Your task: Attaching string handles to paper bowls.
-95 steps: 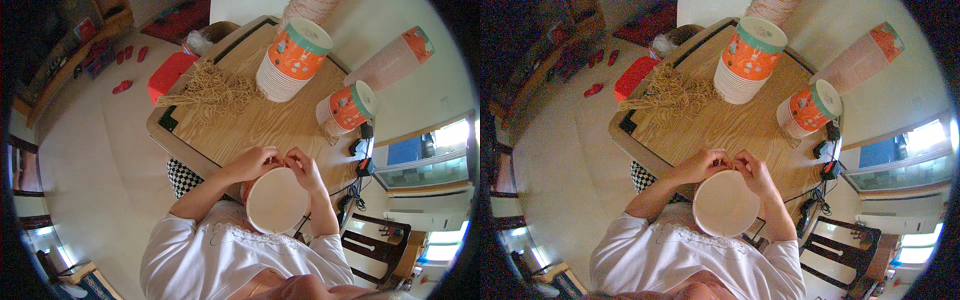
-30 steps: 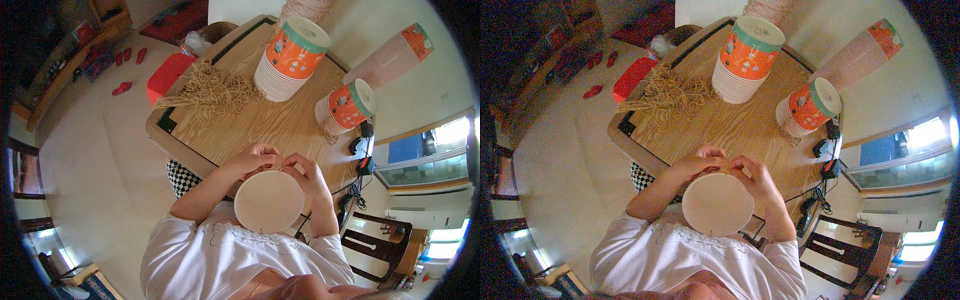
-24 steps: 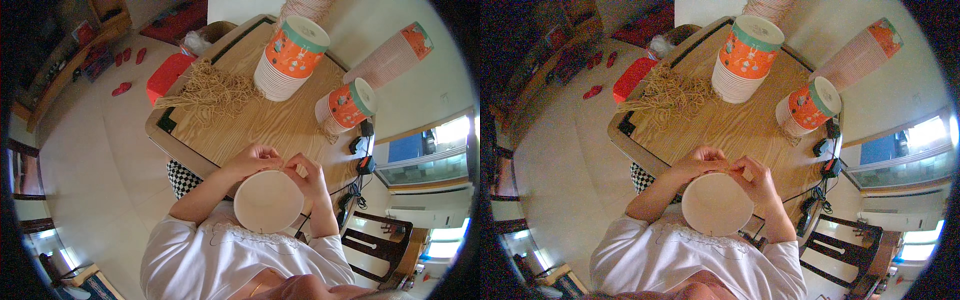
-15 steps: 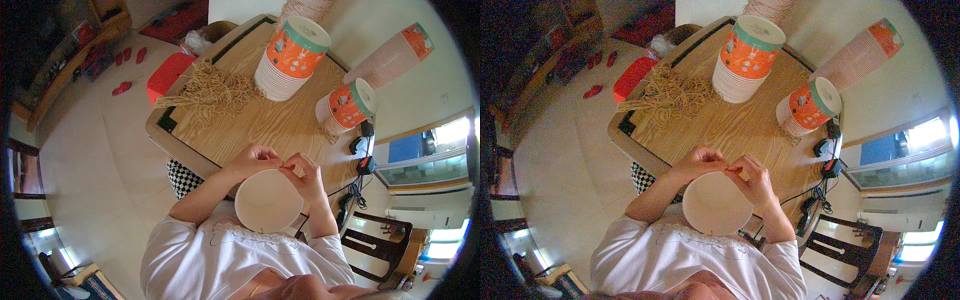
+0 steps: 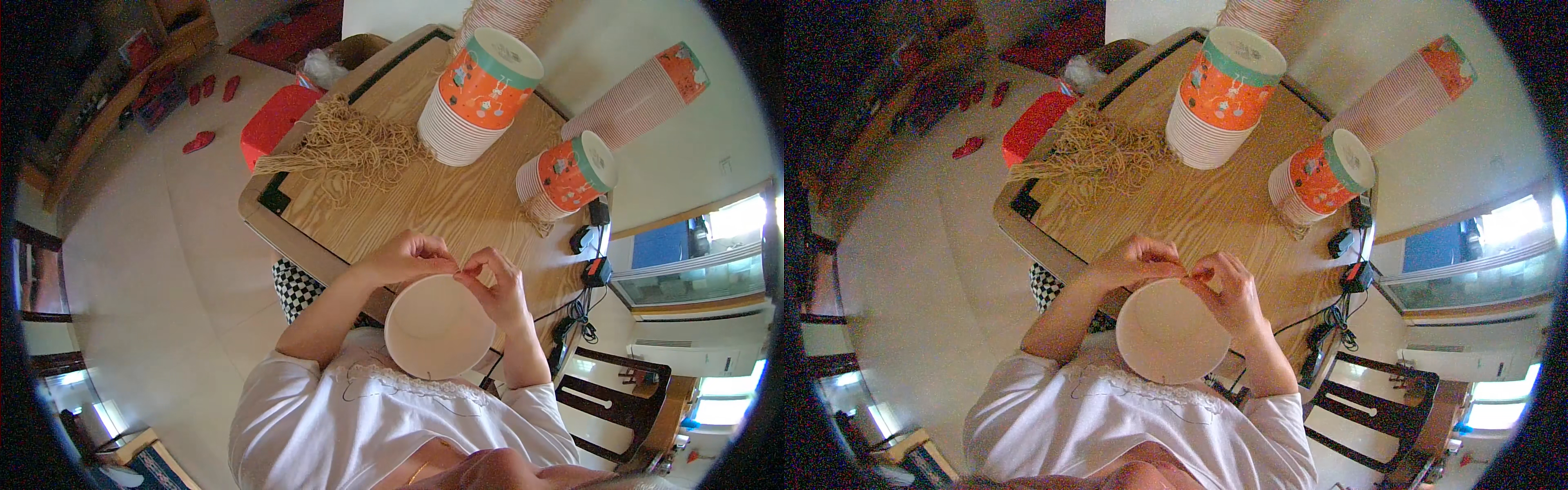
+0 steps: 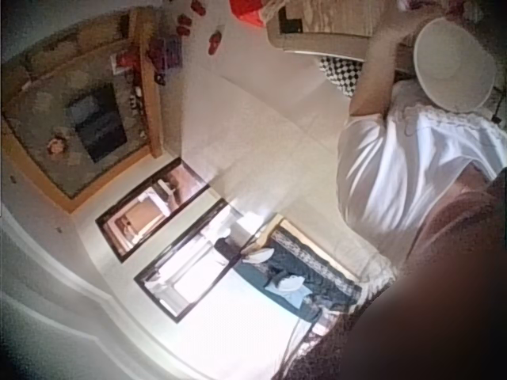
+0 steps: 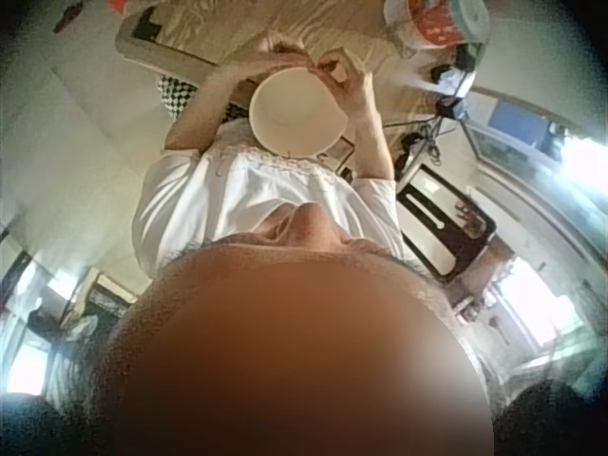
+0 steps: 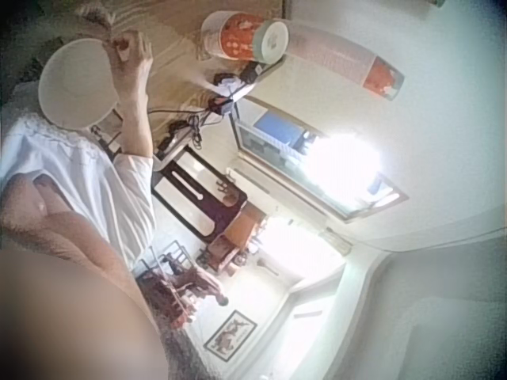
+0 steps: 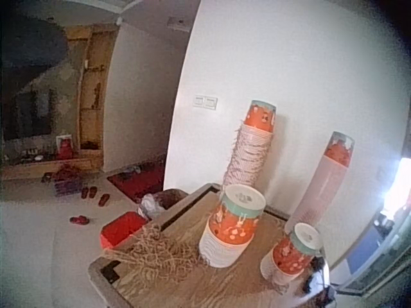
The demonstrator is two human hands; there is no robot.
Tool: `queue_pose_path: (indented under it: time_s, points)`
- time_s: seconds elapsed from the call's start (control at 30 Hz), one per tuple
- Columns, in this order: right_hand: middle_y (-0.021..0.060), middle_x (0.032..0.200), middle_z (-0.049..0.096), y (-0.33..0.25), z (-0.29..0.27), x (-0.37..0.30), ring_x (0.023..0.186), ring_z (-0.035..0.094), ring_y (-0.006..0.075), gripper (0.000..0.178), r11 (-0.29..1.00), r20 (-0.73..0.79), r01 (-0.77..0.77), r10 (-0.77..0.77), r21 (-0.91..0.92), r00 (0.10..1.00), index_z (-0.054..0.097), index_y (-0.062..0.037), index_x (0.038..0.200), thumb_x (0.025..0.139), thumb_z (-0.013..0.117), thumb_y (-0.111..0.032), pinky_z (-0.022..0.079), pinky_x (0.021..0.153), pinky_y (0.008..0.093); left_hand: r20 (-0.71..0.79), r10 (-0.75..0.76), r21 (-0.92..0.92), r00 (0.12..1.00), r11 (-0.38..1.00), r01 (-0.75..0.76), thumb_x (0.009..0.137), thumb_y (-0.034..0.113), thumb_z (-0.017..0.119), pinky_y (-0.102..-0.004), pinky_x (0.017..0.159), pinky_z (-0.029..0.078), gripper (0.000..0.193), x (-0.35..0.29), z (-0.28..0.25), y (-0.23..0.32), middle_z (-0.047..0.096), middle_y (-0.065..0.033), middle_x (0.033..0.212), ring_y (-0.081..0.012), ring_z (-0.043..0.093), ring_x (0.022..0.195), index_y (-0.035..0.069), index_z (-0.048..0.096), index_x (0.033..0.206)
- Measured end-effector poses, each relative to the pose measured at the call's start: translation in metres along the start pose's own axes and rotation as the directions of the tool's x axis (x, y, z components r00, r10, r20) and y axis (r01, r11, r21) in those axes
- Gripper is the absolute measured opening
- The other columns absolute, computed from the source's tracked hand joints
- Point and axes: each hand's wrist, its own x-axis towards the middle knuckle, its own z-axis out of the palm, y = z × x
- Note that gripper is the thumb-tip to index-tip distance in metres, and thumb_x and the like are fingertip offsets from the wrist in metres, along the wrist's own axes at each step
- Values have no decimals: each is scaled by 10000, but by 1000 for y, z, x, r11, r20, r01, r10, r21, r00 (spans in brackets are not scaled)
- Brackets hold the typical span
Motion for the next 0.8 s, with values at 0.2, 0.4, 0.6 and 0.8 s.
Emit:
queue_pose_path:
  time_s: [0.2,0.4,0.6,0.8]
  points:
    - [33,727,560,7,1,1,688,540,123,181,989,79,-95,86,116,993,563,-27,783,697,721,-40,439,649,249,130,130,30,983,990,-135,771,251,676,-223,567,416,195,10,-6,-8,581,34,720,-46,519,669,66,651,828]
    - [29,731,562,15,-1,5,712,545,112,170,961,175,-186,151,205,973,566,-26,779,708,718,-55,434,667,241,200,57,55,978,996,-69,792,167,656,-225,692,447,180,20,-12,-18,618,0,819,-68,555,759,29,634,906]
    - [42,775,574,15,-1,6,742,559,127,122,969,109,-135,114,208,988,571,-18,808,734,667,-16,439,676,245,163,19,-77,986,997,-7,825,152,623,-231,708,454,193,22,-9,-29,605,-4,878,-75,553,797,32,600,975]
    - [76,840,606,16,-5,8,788,597,202,138,989,107,-47,33,137,994,599,-42,871,744,647,-12,474,704,298,94,-16,-198,995,980,35,824,149,626,-229,708,464,188,22,-5,-29,610,-14,876,-85,562,792,28,596,965]
